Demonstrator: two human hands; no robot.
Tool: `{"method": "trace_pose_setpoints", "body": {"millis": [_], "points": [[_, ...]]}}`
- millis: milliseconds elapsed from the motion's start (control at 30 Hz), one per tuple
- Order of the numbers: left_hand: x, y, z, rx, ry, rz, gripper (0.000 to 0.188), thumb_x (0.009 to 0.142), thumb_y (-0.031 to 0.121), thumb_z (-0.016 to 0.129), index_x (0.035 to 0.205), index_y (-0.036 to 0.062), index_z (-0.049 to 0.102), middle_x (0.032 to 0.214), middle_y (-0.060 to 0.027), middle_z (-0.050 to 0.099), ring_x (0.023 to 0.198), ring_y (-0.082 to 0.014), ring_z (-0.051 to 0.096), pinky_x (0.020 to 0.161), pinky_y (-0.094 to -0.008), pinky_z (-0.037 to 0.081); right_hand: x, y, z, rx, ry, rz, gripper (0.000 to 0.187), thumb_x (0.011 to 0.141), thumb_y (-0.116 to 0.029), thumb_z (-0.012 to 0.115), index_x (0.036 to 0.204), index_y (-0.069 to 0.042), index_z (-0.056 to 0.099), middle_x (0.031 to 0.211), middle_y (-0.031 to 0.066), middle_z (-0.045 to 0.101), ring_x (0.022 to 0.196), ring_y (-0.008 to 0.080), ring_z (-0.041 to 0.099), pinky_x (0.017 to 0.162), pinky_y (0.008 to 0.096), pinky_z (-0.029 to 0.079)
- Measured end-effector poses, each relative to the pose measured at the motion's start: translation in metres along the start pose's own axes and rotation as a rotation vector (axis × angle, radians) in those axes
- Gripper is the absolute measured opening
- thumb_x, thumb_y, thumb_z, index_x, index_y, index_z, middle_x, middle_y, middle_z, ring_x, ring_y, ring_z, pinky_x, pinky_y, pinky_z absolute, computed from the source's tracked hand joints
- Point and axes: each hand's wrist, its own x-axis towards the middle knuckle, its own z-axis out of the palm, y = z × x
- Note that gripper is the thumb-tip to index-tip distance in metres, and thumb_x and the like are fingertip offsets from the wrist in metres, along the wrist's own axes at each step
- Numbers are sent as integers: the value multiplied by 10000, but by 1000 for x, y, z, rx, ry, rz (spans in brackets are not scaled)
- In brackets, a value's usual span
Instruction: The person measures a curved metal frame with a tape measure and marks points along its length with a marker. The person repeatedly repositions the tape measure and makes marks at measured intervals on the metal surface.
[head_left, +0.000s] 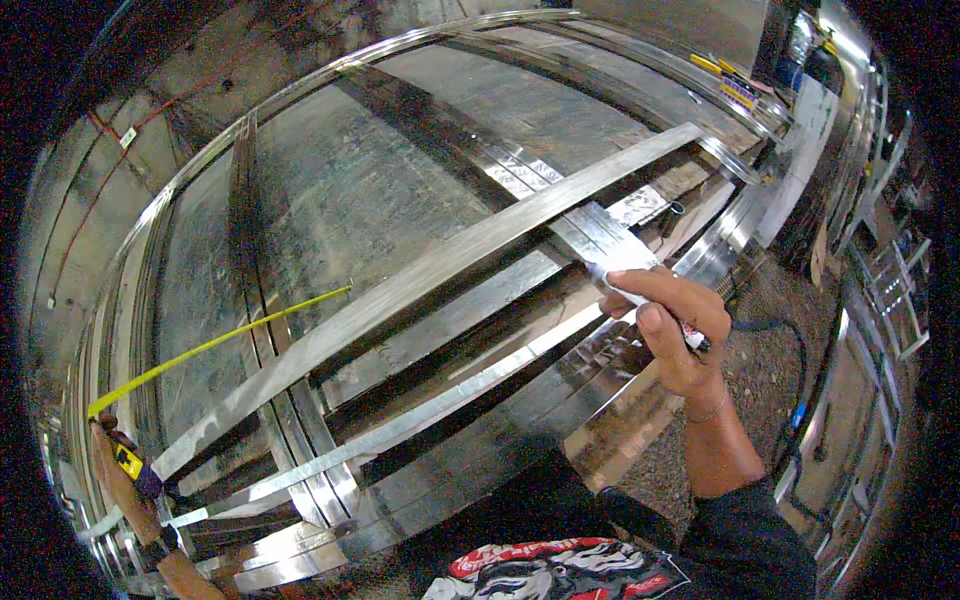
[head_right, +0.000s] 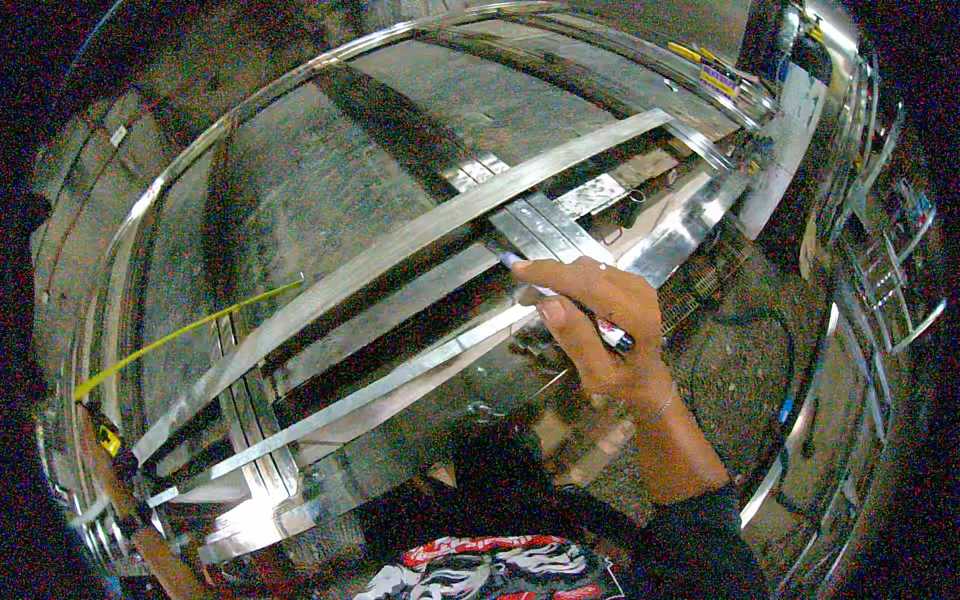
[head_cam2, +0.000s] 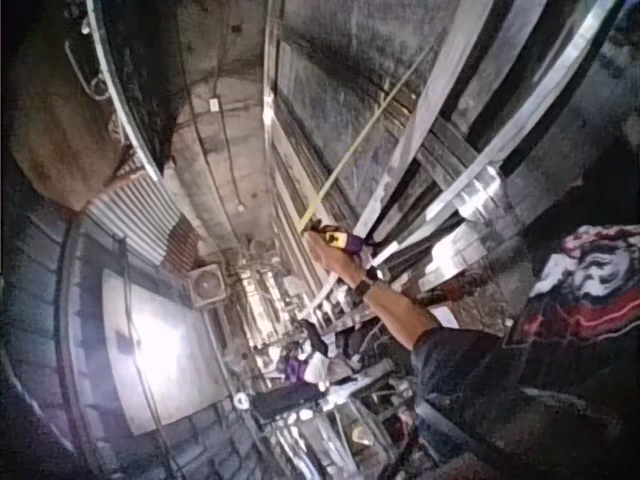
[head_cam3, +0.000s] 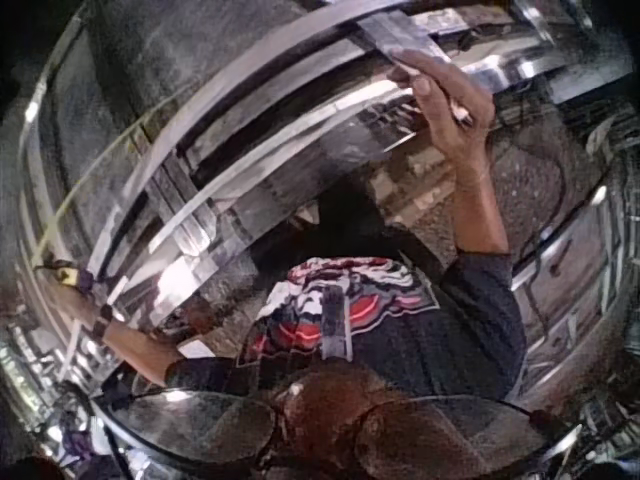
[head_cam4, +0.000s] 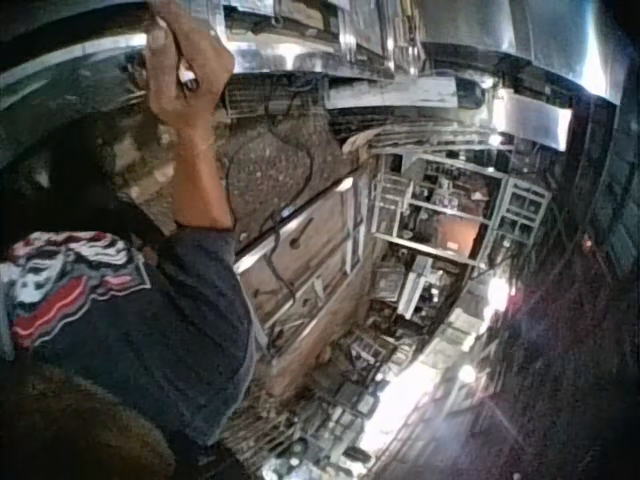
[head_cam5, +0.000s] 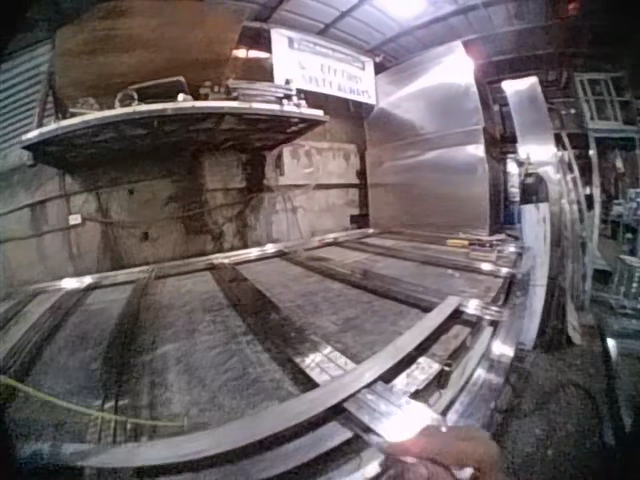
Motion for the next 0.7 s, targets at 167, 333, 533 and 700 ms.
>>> {"method": "trace_pose_setpoints", "body": {"millis": [167, 333, 533, 700], "points": [[14, -10, -18, 83, -114, 20, 377, 1098, 454, 641, 1145, 92, 737, 813, 20, 632, 683, -40, 538, 590, -237, 388, 0, -18, -3, 187, -201, 194, 217, 925, -89, 743, 1133, -52, 791, 899, 124, 792, 778, 244, 760, 734, 351, 582], [10, -16, -13, 156, -74, 127, 386, 1117, 433, 611, 1152, 66, 727, 827, 23, 639, 691, -49, 540, 612, -236, 417, 5, -33, 20, 117, -250, 281, 153, 925, -122, 793, 1035, -16, 803, 928, 123, 798, 836, 199, 757, 767, 339, 587], [-15, 16, 20, 363, -157, 322, 367, 1135, 398, 586, 1020, 68, 698, 749, 32, 571, 654, -55, 509, 590, -248, 398, 8, -60, 38, 218, -283, 342, 139, 932, -79, 780, 1044, -3, 809, 914, 99, 788, 785, 150, 715, 721, 303, 547], [-25, 24, 25, 459, -200, 229, 377, 1137, 376, 586, 938, 63, 654, 716, 20, 538, 637, -71, 500, 594, -271, 405, 16, -91, 68, 298, -348, 318, 155, 937, -67, 777, 1077, -7, 806, 960, 105, 802, 849, 152, 744, 763, 301, 570]]}}
